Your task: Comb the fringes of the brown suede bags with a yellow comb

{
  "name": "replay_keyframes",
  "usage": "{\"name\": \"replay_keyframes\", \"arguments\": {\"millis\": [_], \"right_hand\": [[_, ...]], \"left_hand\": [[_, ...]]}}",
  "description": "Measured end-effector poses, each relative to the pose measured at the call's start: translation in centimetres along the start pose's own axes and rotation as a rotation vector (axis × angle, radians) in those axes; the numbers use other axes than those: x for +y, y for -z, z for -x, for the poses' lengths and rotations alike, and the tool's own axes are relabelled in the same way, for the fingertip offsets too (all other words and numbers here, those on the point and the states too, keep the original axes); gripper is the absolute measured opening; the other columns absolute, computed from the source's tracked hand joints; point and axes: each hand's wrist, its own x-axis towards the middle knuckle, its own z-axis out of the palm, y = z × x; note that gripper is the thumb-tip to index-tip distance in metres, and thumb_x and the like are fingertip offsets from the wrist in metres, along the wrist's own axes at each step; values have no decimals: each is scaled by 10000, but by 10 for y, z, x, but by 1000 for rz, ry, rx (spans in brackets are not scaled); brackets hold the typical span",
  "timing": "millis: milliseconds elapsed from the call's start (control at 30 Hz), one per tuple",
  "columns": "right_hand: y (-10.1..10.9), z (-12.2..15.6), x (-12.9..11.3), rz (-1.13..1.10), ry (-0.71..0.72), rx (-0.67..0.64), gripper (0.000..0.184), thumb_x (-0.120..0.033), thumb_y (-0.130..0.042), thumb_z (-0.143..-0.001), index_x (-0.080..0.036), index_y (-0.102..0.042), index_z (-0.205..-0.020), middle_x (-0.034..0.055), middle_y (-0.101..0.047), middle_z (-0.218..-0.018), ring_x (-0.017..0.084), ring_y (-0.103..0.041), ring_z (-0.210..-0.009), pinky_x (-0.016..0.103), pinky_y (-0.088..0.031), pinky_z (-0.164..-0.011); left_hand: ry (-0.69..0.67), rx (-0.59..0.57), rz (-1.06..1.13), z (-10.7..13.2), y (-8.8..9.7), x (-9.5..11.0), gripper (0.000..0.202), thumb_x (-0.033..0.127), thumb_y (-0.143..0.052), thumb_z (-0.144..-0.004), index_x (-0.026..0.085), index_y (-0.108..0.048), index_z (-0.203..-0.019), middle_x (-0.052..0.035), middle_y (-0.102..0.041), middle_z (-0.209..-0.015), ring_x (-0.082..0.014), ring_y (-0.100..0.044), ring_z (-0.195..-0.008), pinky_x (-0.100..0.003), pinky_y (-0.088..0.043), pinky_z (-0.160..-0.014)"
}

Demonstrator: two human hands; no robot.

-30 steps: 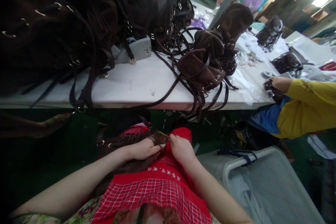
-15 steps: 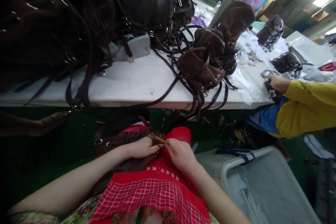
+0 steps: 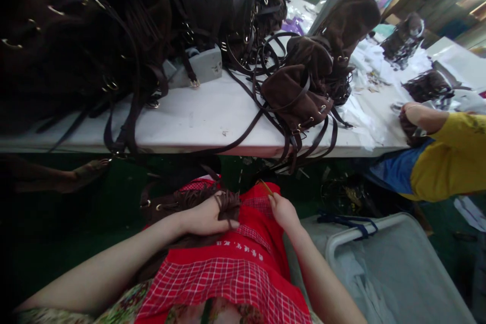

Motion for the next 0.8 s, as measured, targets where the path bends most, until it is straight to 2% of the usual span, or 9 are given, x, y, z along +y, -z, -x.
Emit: {"name": "replay_keyframes", "arguments": {"millis": [67,133,200,267,367,433,533,667,800], "right_hand": [[-1,-1,3,-53,21,-1,361,-381,-274,-976,-197,-554,-839,39,-659,-770,147,-599,-692,230,-370,-613],[-4,-3,4,-114,48,5,370,-404,-278,-969,-202,-549,-819,34,-658,-762,151,-597,-688,230,-377,-611],[-9,-4,5,-199,81,22,372,-430,-294,-955,-204,-545,-799,34,-652,-743,160,-593,-676,240,-388,-619],[-14,-6,7,-287,105,38,364,-449,-318,-939,-208,-543,-785,35,-644,-725,170,-591,-665,256,-399,-633],[-20,-11,9,-364,109,26,347,-454,-339,-925,-213,-543,-781,38,-649,-729,181,-600,-668,274,-412,-650],[-24,-14,9,-401,99,5,338,-453,-349,-920,-214,-538,-773,41,-660,-734,185,-609,-672,278,-417,-649],[-28,-18,9,-439,78,-7,347,-459,-342,-918,-215,-530,-758,43,-666,-728,186,-609,-645,281,-416,-616],[-33,-19,10,-467,89,26,338,-425,-340,-924,-205,-551,-775,42,-667,-730,179,-609,-655,270,-411,-627],[-47,-21,11,-519,76,84,300,-344,-380,-924,-198,-612,-804,34,-689,-762,162,-625,-700,233,-410,-642]], "left_hand": [[-7,3,-236,9,-2,11,631,553,-703,-635,136,-609,-1099,-159,-630,-1139,-328,-544,-1093,-437,-353,-1031],[33,30,-465,22,-2,21,880,540,-727,-595,75,-471,-1297,-244,-455,-1374,-393,-365,-1302,-514,-191,-1125],[102,106,-647,35,4,25,964,486,-708,-612,52,-343,-1392,-256,-269,-1496,-395,-186,-1398,-538,-62,-1151],[212,233,-791,46,19,19,983,417,-691,-611,66,-275,-1430,-227,-176,-1538,-372,-108,-1425,-527,-14,-1158],[455,316,-851,56,58,-11,1101,498,-704,-556,26,-239,-1434,-251,-232,-1512,-369,-172,-1412,-512,-61,-1162],[603,247,-793,57,84,-38,1227,630,-709,-481,-8,-248,-1422,-282,-282,-1480,-394,-232,-1388,-514,-135,-1150],[610,103,-726,52,108,-68,1247,665,-701,-463,10,-257,-1427,-284,-252,-1493,-395,-210,-1398,-493,-177,-1141],[512,24,-762,35,110,-71,1228,605,-735,-438,59,-269,-1435,-243,-307,-1485,-367,-240,-1395,-500,-114,-1155],[681,85,-834,28,101,-56,1201,511,-762,-443,-13,-288,-1414,-284,-380,-1425,-402,-306,-1358,-516,-151,-1145]]}}
